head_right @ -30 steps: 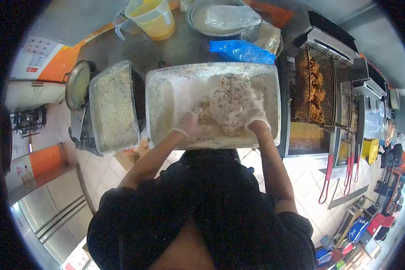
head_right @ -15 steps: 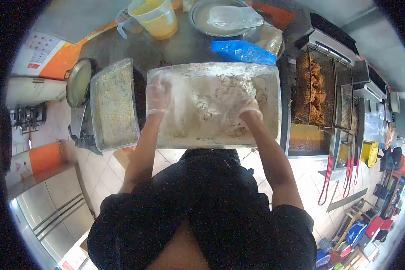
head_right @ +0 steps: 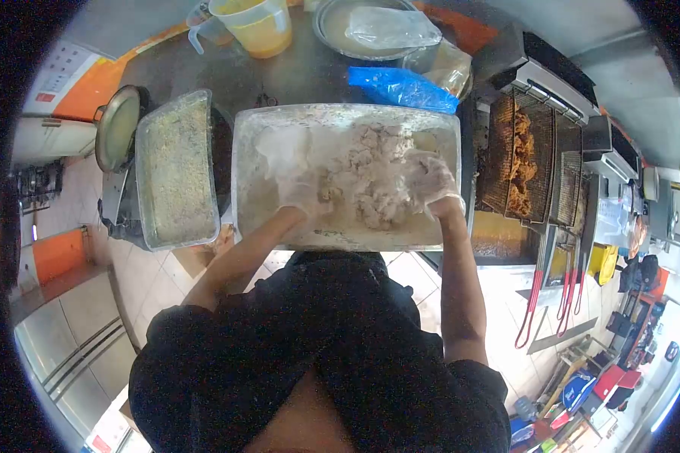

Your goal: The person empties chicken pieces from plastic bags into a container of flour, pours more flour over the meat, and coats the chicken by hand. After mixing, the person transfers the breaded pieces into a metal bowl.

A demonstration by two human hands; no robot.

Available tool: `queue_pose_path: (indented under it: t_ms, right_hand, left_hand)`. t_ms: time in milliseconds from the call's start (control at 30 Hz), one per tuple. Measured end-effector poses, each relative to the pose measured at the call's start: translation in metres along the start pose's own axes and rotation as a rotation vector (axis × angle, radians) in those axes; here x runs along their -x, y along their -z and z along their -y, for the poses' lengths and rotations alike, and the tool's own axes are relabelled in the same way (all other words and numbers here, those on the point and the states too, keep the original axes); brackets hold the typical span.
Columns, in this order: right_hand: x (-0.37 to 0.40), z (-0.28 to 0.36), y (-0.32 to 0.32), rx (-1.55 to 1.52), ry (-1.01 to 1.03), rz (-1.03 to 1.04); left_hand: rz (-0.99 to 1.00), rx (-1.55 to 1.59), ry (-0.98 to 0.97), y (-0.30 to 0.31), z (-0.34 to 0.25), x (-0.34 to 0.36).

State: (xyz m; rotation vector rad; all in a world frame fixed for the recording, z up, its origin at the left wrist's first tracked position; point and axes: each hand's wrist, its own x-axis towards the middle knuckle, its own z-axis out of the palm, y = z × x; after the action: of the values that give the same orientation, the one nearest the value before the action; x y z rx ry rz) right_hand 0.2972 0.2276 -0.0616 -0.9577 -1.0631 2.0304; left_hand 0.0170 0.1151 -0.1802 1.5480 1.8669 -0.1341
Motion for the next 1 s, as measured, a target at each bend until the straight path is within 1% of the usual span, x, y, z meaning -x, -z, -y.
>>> queue_pose_path:
  t_ms: [33,67,100,133,167,200,233,267,300,333,367,400,433,467,533,567,633,667,700,733,767,833,867,933,967,1000]
  right_hand:
    - [-0.001,0.015,-0.009,0.707,0.034,-0.111]
    - [-0.004,0.024,-0.013,1.417,0.074,-0.217]
    - [-0.006,0.017,0.001,1.232,-0.023,-0.165]
    - [-0.007,0.020,0.002,1.237,-0.023,-0.167]
    - [-0.005,0.022,0.003,1.307,0.112,-0.082]
    - [-0.002,0.024,0.002,1.371,0.247,0.007]
    - [0.000,0.022,-0.007,1.375,0.244,0.008]
    - [0.000,0.017,-0.023,1.695,0.147,0.156]
    - [-0.004,0.015,-0.031,2.009,0.042,0.319]
    - [-0.014,0.000,-0.018,2.015,0.051,0.328]
    - [-0.030,-0.037,0.010,2.048,0.002,0.380]
    - [-0.046,-0.074,0.038,2.075,-0.051,0.431]
    - [-0.056,-0.093,0.052,2.097,-0.109,0.483]
    - [-0.058,-0.084,0.039,2.088,-0.115,0.489]
    - [-0.062,-0.067,0.012,2.321,-0.182,0.361]
    - [-0.062,-0.070,0.008,2.316,-0.190,0.359]
    - [-0.066,-0.071,0.004,1.981,-0.186,-0.156]
    - [-0.072,-0.071,0.008,1.982,-0.182,-0.157]
    - [-0.079,-0.072,0.016,1.996,-0.291,0.032]
    - [-0.083,-0.074,0.024,1.998,-0.397,0.222]
    - [-0.081,-0.078,0.033,2.000,-0.389,0.220]
    - [-0.064,-0.085,0.055,1.695,-0.175,0.130]
    - [-0.054,-0.092,0.069,1.539,-0.077,0.088]
    - [-0.045,-0.113,0.104,1.220,0.112,0.015]
    - [-0.059,-0.153,0.141,0.904,0.381,0.049]
    - [-0.053,-0.141,0.126,0.902,0.380,0.052]
  left_hand:
    - [-0.082,0.155,-0.091,-0.007,-0.009,-0.006]
    - [-0.081,0.159,-0.087,-0.005,-0.022,-0.009]
    - [-0.094,0.156,-0.134,-0.001,-0.037,-0.016]
    - [-0.107,0.153,-0.185,0.006,-0.052,-0.022]
    - [-0.104,0.157,-0.190,0.018,-0.066,-0.025]
    - [0.035,0.067,-0.161,0.030,-0.079,-0.028]
    - [0.173,-0.023,-0.129,0.036,-0.089,-0.030]
    - [0.171,-0.018,-0.129,0.030,-0.096,-0.031]
    - [0.056,-0.177,-0.172,0.019,-0.101,-0.030]
    - [-0.061,-0.335,-0.210,0.012,-0.105,-0.034]
    - [-0.066,-0.331,-0.203,0.008,-0.108,-0.042]
    - [-0.051,-0.517,-0.211,0.003,-0.111,-0.049]
    - [-0.029,-0.704,-0.220,0.001,-0.111,-0.053]
    - [-0.018,-0.706,-0.220,0.015,-0.111,-0.049]
    - [-0.016,0.056,-0.096,0.047,-0.110,-0.052]
    - [-0.010,0.053,-0.100,0.041,-0.106,-0.064]
    - [-0.256,0.494,-0.273,0.010,-0.093,-0.103]
    - [-0.259,0.493,-0.274,-0.023,-0.081,-0.134]
    - [-0.242,0.570,-0.178,-0.066,-0.066,-0.169]
    - [-0.226,0.644,-0.081,-0.086,-0.056,-0.186]
    - [-0.155,0.701,-0.104,-0.054,-0.067,-0.150]
    - [-0.009,0.810,-0.136,0.020,-0.090,-0.071]
    - [-0.008,0.811,-0.140,0.006,-0.083,-0.078]
    - [0.036,0.628,-0.370,-0.033,-0.065,-0.105]
    - [0.151,0.380,-0.149,0.003,-0.076,-0.077]
    - [0.151,0.380,-0.145,0.012,-0.078,-0.064]
